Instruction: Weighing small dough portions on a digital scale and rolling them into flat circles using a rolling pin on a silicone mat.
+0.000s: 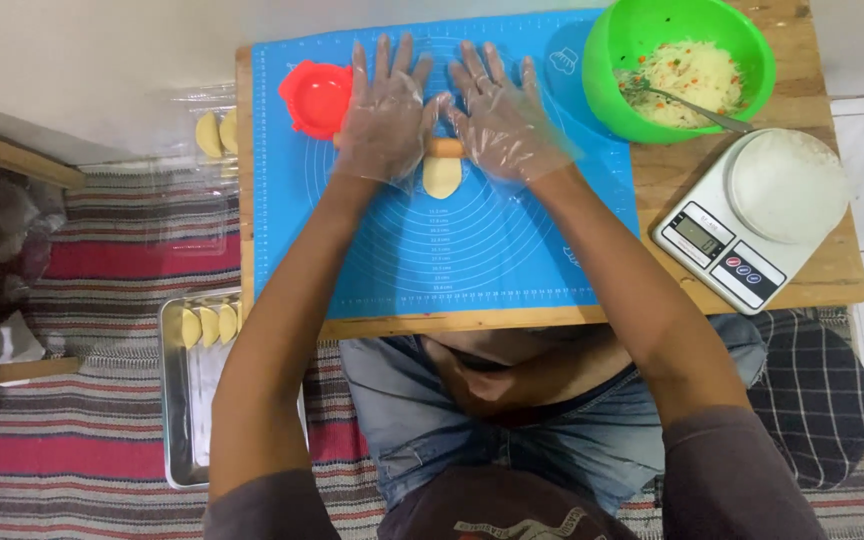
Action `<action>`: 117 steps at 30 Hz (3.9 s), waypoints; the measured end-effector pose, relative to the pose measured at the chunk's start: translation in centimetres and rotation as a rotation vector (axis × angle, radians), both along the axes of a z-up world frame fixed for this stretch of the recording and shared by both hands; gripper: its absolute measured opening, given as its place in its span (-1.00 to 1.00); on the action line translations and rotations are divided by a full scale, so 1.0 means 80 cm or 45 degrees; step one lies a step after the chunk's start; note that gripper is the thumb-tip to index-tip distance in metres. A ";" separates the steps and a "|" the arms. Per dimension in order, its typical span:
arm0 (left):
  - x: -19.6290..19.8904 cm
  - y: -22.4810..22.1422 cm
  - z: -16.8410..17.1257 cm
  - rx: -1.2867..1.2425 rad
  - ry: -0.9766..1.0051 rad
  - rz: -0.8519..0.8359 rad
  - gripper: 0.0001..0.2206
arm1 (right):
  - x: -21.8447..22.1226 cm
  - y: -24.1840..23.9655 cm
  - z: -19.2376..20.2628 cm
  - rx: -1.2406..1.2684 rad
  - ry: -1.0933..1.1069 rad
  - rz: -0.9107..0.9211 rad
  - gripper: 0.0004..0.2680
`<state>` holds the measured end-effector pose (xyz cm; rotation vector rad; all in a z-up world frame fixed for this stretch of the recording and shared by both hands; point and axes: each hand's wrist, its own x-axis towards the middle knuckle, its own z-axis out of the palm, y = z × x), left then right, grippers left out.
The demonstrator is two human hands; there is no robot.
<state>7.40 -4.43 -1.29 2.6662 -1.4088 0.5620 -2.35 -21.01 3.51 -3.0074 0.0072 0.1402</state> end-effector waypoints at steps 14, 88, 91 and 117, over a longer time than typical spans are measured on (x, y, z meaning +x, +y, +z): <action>-0.102 0.042 -0.013 -0.293 0.222 0.381 -0.65 | -0.037 -0.024 -0.020 0.127 -0.639 0.150 -0.74; -0.102 0.046 0.009 -0.039 0.437 -0.082 -0.46 | -0.142 0.020 -0.032 0.714 -0.961 0.428 -0.94; -0.089 0.044 -0.012 -0.085 0.345 -0.075 -0.47 | -0.141 0.024 -0.024 0.696 -0.978 0.432 -0.94; 0.041 -0.012 -0.027 -0.284 0.042 -0.070 -0.50 | 0.016 0.031 -0.006 0.173 -0.105 -0.394 -0.61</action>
